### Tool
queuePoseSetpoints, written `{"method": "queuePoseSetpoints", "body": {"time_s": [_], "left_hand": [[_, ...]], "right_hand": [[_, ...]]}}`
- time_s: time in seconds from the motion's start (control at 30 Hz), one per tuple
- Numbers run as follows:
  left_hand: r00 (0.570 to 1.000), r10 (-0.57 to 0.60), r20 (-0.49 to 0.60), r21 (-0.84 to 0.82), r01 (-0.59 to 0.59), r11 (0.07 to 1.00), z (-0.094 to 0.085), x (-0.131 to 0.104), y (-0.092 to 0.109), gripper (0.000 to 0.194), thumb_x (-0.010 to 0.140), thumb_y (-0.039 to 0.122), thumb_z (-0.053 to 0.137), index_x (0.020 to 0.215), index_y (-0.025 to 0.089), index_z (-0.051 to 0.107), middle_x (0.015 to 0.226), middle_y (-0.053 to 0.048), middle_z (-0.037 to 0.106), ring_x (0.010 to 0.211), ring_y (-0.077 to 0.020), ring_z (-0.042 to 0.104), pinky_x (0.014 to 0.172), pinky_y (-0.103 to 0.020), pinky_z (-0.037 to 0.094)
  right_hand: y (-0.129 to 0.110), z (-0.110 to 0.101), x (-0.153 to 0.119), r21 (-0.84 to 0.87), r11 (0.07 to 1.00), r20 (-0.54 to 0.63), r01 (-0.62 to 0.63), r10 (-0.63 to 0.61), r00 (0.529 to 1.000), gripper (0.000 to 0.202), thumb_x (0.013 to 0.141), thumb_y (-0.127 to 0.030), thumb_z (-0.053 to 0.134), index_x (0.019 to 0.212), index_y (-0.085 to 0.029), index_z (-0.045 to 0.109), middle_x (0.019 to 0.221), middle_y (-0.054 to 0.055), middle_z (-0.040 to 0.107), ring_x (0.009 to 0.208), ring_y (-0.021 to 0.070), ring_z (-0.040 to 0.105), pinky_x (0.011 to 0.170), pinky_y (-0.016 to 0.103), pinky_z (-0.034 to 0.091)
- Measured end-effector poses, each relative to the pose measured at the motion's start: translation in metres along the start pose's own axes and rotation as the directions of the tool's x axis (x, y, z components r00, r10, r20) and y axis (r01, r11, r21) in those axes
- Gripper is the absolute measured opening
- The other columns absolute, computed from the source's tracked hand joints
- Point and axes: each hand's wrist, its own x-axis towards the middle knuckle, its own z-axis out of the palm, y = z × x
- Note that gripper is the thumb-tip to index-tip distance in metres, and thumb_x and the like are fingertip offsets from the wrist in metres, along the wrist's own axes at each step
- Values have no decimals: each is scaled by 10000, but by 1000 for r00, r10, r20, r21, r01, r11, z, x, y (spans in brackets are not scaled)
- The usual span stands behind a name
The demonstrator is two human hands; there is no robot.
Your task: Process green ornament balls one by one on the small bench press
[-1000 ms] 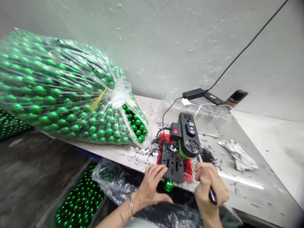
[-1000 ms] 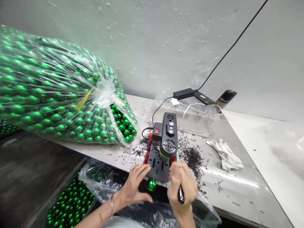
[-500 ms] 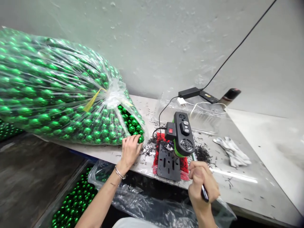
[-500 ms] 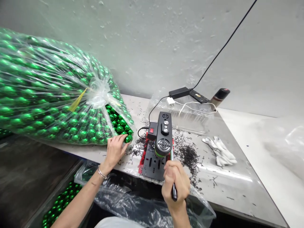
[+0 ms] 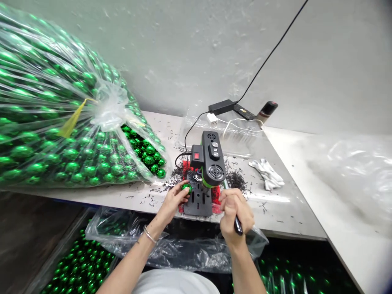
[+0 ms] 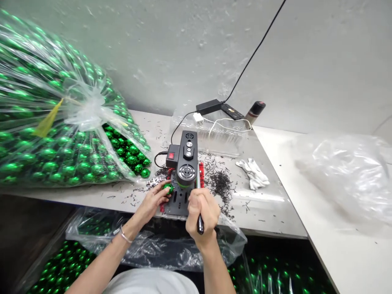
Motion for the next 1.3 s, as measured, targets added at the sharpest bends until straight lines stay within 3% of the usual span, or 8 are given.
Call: {"method": "queuePoseSetpoints", "body": {"time_s": [0.07, 0.2, 0.33, 0.43, 0.87, 0.93, 1.13, 1.3], "left_hand": [[992, 126, 20, 213, -127, 969, 6, 0, -3, 466, 792, 325, 720, 1221, 163, 637, 938, -49, 728, 789, -157, 668, 711, -275, 540], [955, 266, 132, 537, -294, 791, 13, -2, -4, 376, 834, 326, 684, 1168, 166, 617, 896, -46, 729, 747, -179, 661, 713, -311, 538], [873, 413, 261, 709, -463, 531, 15, -3, -2, 296, 851, 311, 685, 1124, 205, 648, 989, -70, 737, 853, -221, 690, 809, -356, 554], [836, 459, 300, 760, -500, 414, 16, -1, -3, 284, 854, 299, 679, 1118, 196, 666, 1034, -85, 725, 913, -241, 696, 844, -367, 560], [872, 396, 288, 861, -418, 292, 25, 12, -6, 319, 866, 470, 679, 1019, 194, 725, 921, -68, 700, 810, -237, 692, 711, -314, 524], [859, 438, 263, 872, -406, 273, 27, 13, -12, 347, 873, 506, 665, 1028, 200, 723, 924, -67, 700, 821, -239, 687, 707, -313, 518], [758, 610, 229, 845, -466, 263, 27, 13, -28, 363, 888, 518, 647, 1043, 199, 722, 901, -69, 694, 851, -228, 653, 791, -339, 508], [757, 614, 224, 836, -472, 278, 27, 9, -26, 284, 834, 429, 724, 1019, 215, 747, 898, -63, 661, 850, -228, 614, 816, -386, 467]], "right_hand": [[1, 0, -1, -6, 1000, 0, 6, -6, 1000, 297, 905, -39, 436, 662, -207, 462, 643, -19, 520, 648, 122, 564, 574, 259, 429], [1, 0, -1, -25, 999, 8, 20, -20, 1000, 299, 904, -31, 430, 665, -210, 460, 648, -18, 524, 635, 117, 561, 570, 259, 429], [1, -1, -2, -17, 1000, 23, 22, -21, 1000, 297, 905, -32, 431, 670, -213, 454, 623, -26, 499, 632, 120, 563, 570, 259, 429], [2, -2, -3, -16, 999, 24, 29, -28, 999, 295, 905, -32, 436, 672, -212, 452, 613, -31, 491, 632, 118, 562, 571, 255, 425], [2, -1, -4, -34, 999, 28, 29, -28, 999, 285, 909, -33, 435, 687, -209, 468, 655, -18, 525, 649, 115, 567, 584, 256, 444], [2, -2, -3, -41, 999, 37, 28, -26, 999, 288, 911, -38, 436, 683, -211, 471, 647, -17, 531, 650, 120, 574, 579, 258, 447], [1, -3, -4, -69, 997, 33, 25, -23, 999, 295, 916, -62, 436, 667, -214, 482, 643, -9, 555, 631, 130, 575, 565, 270, 443], [2, -1, -5, -60, 998, 23, 21, -20, 1000, 295, 916, -57, 437, 669, -214, 470, 642, -13, 538, 642, 126, 574, 569, 264, 436]]}}
